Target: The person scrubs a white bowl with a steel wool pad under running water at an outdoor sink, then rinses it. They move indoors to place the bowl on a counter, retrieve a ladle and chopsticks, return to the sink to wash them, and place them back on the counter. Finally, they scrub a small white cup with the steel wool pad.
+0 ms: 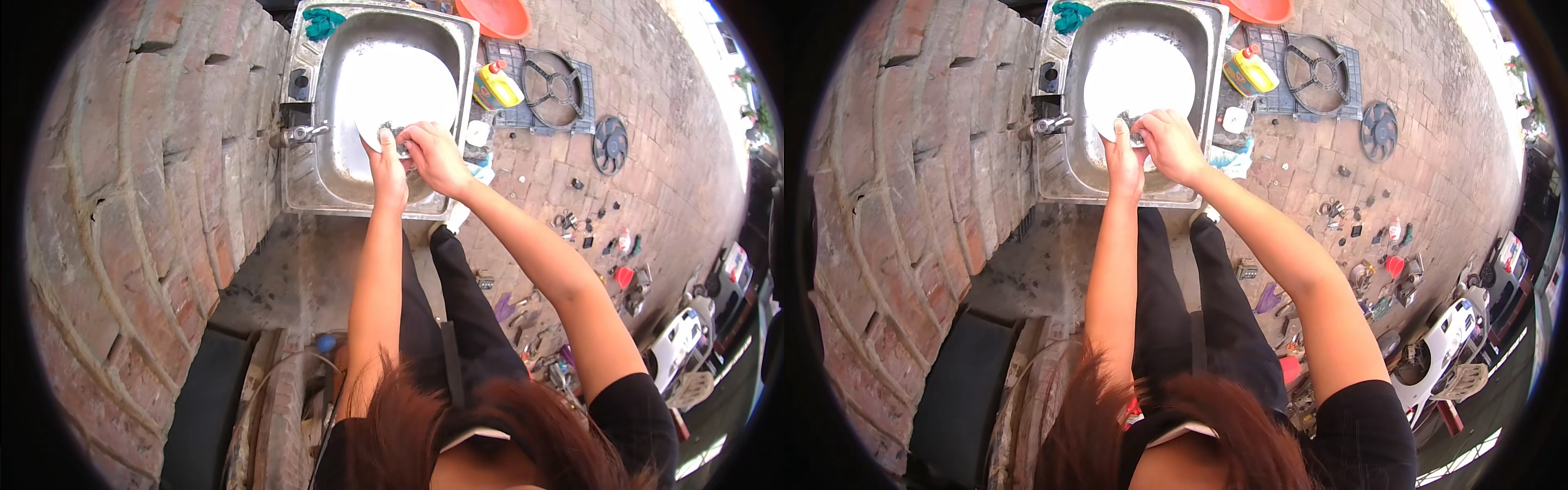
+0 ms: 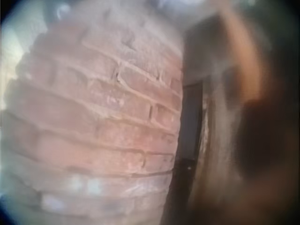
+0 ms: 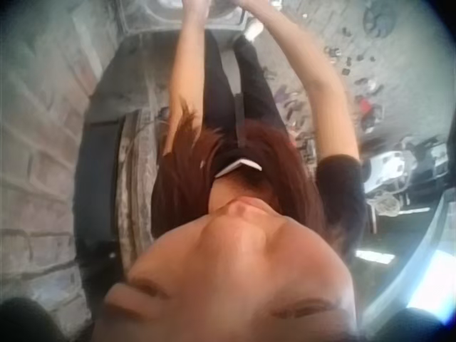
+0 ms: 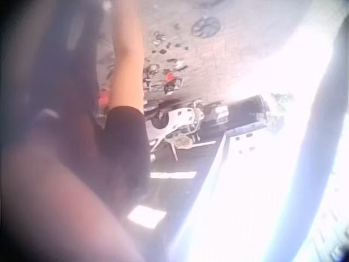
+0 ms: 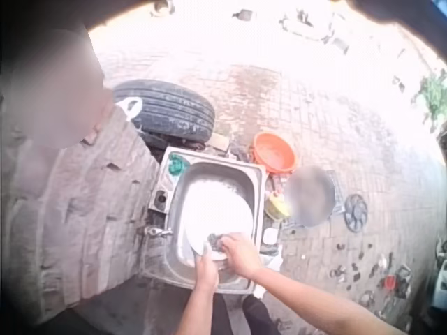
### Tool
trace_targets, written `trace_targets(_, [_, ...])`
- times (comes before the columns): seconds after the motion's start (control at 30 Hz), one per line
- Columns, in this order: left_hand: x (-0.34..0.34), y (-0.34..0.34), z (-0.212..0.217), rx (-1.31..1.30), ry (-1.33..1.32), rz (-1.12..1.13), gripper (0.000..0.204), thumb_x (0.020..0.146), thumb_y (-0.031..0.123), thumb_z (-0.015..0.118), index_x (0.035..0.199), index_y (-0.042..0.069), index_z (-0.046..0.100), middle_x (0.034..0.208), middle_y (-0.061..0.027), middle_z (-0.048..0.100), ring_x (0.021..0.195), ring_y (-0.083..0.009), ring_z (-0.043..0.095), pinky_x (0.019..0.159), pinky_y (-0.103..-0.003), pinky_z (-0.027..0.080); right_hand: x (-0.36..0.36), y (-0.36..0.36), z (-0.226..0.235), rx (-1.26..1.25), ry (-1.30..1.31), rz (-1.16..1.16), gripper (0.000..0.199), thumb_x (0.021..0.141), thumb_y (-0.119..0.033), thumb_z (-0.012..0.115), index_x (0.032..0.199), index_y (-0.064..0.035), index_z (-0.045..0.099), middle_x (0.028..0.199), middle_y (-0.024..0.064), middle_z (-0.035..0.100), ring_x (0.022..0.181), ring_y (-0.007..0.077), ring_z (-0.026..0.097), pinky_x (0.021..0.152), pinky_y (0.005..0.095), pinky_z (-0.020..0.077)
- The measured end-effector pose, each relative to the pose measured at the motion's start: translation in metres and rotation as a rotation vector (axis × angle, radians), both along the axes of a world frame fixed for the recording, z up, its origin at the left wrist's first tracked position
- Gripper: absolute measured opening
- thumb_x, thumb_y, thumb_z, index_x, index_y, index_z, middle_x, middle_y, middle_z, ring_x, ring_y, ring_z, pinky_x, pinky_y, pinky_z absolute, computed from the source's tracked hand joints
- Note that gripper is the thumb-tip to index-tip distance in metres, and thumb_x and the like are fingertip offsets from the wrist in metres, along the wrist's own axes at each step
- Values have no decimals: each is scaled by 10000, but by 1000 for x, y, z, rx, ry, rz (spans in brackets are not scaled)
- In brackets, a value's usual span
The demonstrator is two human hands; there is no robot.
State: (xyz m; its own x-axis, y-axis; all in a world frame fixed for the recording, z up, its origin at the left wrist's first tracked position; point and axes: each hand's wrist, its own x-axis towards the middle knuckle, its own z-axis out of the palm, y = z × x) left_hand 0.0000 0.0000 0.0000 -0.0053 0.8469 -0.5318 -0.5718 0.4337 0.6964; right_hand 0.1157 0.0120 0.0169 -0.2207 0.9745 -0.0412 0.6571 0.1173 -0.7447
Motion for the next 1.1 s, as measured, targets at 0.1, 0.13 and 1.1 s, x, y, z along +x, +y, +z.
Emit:
trace_targets(0.1, [3, -22, -10, -73, -46, 35, 482, 978, 268, 364, 1403, 171, 159, 1372, -106, 317, 1204, -275, 432, 861, -463, 505, 23, 4, 1, 166, -161, 83, 62, 786, -137, 569, 776, -83, 599, 848, 56, 569, 904, 249, 525, 788, 372, 394])
trace_targets(0.13, [3, -18, -7, -74, -28, 37, 481, 978, 262, 362, 1403, 171, 156, 1370, -109, 317, 1200, -274, 434, 862, -462, 506, 28, 16, 0, 191, -191, 88, 76, 778, -153, 584, 745, -85, 591, 831, 53, 562, 888, 247, 516, 773, 375, 387])
trace_targets(1.1, [-27, -9, 23, 128, 430, -125, 717, 700, -65, 510, 1359, -4, 234, 1269, -176, 437, 1204, -273, 426, 1007, -349, 333, 6, 27, -14, -315, 200, -627, 370, 768, -233, 709, 949, 72, 606, 850, 189, 660, 787, 230, 652, 714, 331, 487])
